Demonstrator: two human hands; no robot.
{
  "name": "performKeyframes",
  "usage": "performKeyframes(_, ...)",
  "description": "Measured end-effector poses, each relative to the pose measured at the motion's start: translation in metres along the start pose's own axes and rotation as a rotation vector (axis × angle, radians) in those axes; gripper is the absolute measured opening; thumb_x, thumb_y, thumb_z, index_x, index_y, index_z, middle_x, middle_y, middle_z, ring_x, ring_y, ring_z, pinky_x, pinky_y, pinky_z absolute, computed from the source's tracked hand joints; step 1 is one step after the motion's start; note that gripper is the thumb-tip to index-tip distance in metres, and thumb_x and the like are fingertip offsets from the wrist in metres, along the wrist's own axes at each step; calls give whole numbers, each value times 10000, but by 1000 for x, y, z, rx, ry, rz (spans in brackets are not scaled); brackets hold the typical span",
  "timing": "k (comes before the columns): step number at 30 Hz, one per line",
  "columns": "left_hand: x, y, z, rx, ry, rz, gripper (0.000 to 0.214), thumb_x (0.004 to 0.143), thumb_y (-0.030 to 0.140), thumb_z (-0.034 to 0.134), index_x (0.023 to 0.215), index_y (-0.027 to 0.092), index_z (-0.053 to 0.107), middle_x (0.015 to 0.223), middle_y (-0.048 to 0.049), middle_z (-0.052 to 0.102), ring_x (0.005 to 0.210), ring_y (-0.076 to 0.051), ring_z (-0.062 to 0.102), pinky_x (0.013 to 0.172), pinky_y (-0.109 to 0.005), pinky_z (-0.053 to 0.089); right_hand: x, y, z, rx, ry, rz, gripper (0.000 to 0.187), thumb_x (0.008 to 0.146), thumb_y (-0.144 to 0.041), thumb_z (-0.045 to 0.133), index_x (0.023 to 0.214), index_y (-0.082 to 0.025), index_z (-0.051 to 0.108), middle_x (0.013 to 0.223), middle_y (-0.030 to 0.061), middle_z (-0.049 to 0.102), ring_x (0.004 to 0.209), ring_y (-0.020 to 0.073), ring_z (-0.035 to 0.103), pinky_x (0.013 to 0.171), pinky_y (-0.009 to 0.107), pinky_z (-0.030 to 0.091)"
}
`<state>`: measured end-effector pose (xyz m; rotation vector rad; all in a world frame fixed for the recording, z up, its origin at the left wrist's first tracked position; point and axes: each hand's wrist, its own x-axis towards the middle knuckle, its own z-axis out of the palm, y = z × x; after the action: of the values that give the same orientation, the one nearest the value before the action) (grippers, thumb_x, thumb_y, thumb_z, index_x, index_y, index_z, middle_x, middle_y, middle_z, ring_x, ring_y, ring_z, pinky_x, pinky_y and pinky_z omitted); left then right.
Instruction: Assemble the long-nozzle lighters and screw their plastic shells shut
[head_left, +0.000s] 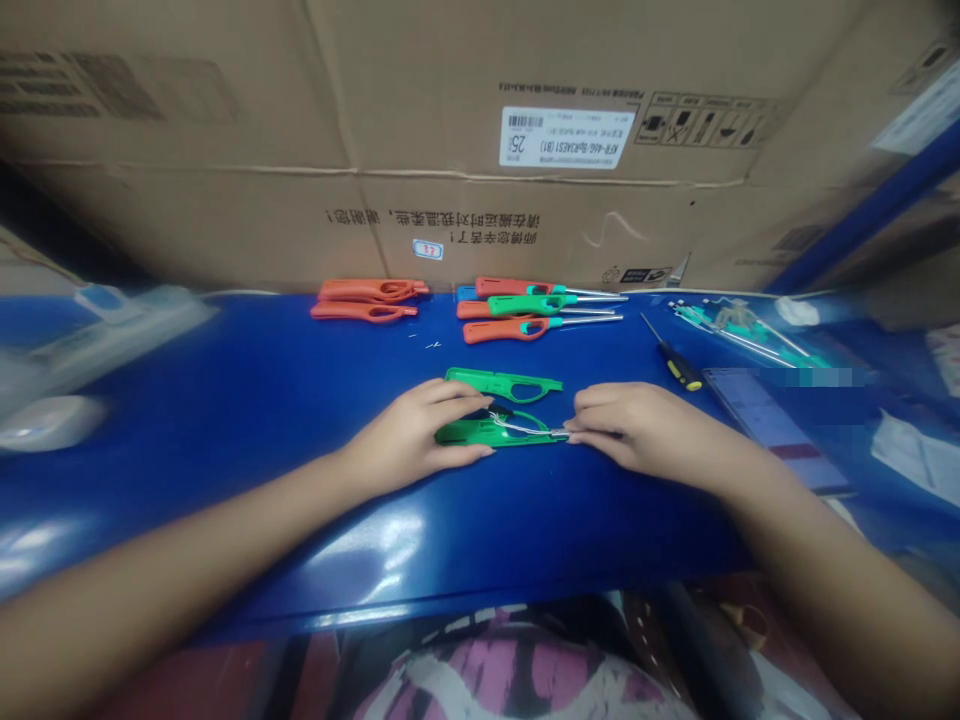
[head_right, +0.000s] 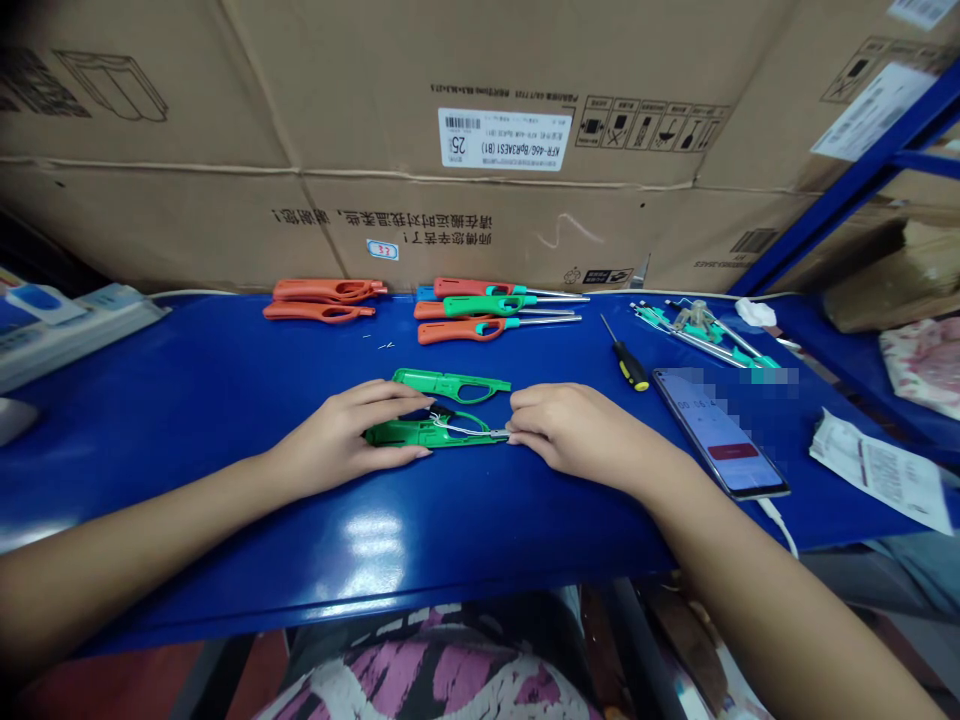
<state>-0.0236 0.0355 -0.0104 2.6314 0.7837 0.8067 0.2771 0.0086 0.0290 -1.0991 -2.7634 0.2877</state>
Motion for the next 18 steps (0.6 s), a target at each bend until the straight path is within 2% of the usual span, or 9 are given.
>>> performKeyframes(11, 1, 0, 1, -13, 13, -2, 442, 849, 401, 741, 1231, 192, 664, 1159, -100, 699, 1042, -239, 671, 920, -392, 563, 0, -3, 2, 10, 25, 14, 209, 979, -250, 530, 939, -195, 727, 879, 49, 683, 803, 175, 635, 698, 284, 449)
performKeyframes(18, 1, 0, 1, -19, -3, -18, 443, 849, 383, 743, 1233, 178, 660, 1189, -105, 691, 1065, -239, 667, 942, -389, 554, 1, -3, -1, -137, -12, -17, 219, 968, -191, 517, 864, -198, 710, 803, 35, 655, 772, 178, 599, 671, 296, 410)
